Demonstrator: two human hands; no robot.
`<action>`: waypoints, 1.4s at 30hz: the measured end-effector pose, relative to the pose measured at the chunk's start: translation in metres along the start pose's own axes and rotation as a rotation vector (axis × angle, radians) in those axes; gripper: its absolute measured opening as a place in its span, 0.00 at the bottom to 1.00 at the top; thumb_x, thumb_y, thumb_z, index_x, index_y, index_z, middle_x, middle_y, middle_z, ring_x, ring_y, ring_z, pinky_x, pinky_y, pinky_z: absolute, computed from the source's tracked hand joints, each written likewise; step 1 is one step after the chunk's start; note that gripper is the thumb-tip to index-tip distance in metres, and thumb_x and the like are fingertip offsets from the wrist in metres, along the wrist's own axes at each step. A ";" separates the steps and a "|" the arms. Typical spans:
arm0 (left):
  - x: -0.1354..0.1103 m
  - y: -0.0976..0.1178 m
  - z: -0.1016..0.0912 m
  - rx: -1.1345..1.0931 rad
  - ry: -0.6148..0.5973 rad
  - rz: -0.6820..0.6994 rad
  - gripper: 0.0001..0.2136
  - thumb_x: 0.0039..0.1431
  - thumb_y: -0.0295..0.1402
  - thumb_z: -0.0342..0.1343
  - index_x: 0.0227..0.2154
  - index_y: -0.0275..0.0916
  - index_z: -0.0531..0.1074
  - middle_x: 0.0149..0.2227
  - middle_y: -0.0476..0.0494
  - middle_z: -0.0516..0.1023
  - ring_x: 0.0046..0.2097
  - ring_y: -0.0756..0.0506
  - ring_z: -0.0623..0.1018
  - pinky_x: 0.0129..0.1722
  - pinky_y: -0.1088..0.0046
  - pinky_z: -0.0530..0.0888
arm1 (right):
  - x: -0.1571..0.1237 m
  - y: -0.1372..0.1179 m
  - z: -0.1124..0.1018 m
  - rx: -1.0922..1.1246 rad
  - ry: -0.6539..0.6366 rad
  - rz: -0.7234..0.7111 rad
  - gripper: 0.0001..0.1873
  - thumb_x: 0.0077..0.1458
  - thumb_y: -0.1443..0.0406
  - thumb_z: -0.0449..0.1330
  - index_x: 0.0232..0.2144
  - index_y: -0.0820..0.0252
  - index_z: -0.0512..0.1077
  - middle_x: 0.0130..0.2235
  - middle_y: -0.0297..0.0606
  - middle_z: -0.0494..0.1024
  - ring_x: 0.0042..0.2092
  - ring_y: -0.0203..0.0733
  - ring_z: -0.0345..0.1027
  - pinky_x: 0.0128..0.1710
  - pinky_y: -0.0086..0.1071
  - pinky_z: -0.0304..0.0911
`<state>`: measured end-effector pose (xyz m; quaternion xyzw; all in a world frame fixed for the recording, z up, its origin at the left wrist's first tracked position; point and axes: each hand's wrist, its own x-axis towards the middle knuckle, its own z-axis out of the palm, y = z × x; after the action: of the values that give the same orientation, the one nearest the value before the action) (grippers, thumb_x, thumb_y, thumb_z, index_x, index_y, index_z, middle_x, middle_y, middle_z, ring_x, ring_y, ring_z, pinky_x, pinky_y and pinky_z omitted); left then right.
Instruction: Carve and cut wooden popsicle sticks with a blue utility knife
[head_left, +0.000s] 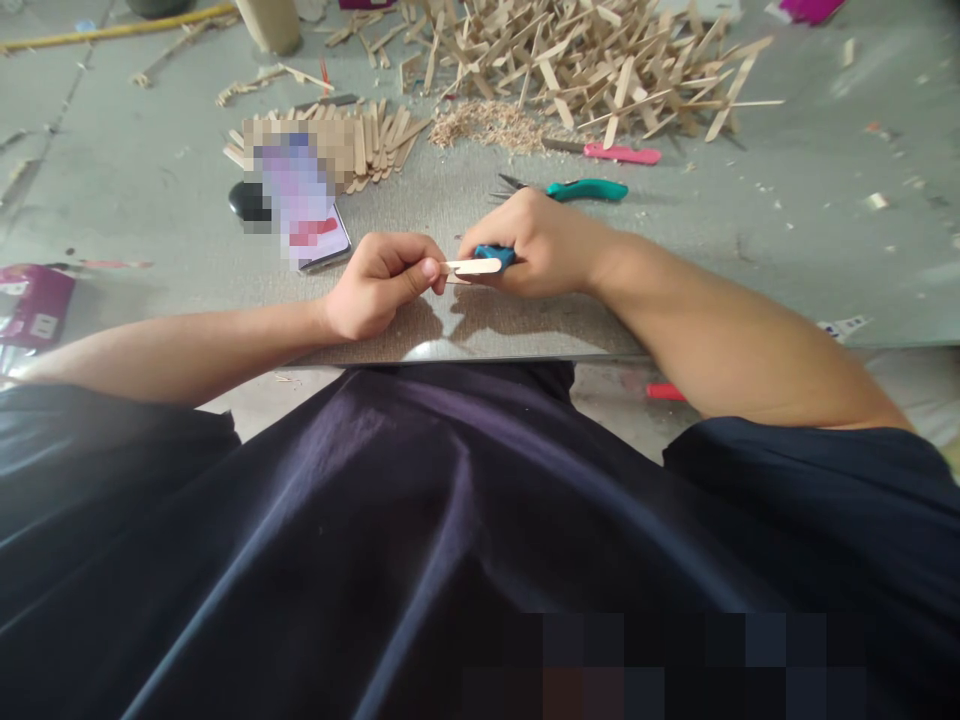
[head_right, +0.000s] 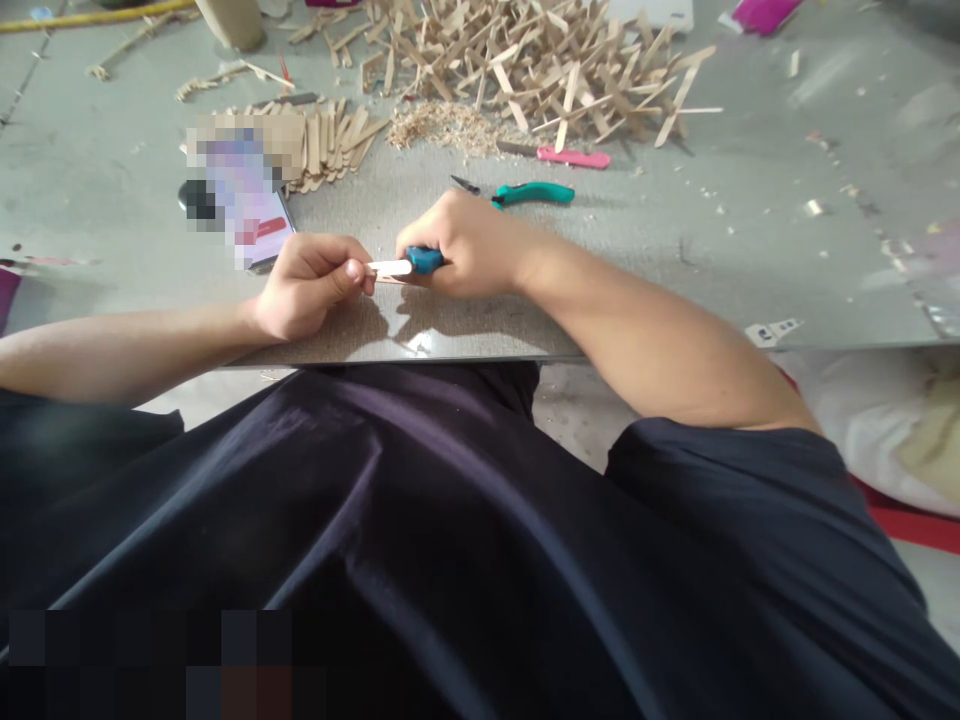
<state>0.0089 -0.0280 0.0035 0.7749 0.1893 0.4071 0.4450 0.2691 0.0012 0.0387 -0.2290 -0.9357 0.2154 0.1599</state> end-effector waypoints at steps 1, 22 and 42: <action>0.000 0.000 0.000 -0.001 -0.006 -0.003 0.26 0.71 0.61 0.66 0.28 0.43 0.78 0.21 0.50 0.67 0.25 0.48 0.64 0.26 0.65 0.60 | 0.000 0.000 0.001 -0.006 0.009 -0.021 0.13 0.71 0.59 0.62 0.34 0.57 0.79 0.29 0.33 0.77 0.31 0.39 0.66 0.36 0.37 0.57; -0.005 0.013 0.007 -0.196 0.016 -0.165 0.22 0.76 0.58 0.64 0.42 0.43 0.76 0.21 0.54 0.73 0.18 0.51 0.70 0.19 0.73 0.62 | -0.007 -0.013 0.006 -0.033 0.518 0.145 0.23 0.72 0.40 0.59 0.45 0.50 0.76 0.40 0.44 0.83 0.42 0.50 0.77 0.46 0.44 0.74; -0.001 0.010 0.010 -0.216 0.212 -0.116 0.25 0.62 0.59 0.77 0.36 0.42 0.79 0.24 0.53 0.76 0.20 0.52 0.74 0.19 0.75 0.73 | 0.002 0.001 0.015 -0.016 0.424 -0.118 0.25 0.76 0.41 0.59 0.37 0.50 0.79 0.34 0.36 0.80 0.35 0.43 0.73 0.42 0.39 0.74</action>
<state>0.0155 -0.0401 0.0086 0.6630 0.2348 0.4782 0.5260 0.2612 -0.0020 0.0258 -0.2155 -0.8946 0.1453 0.3635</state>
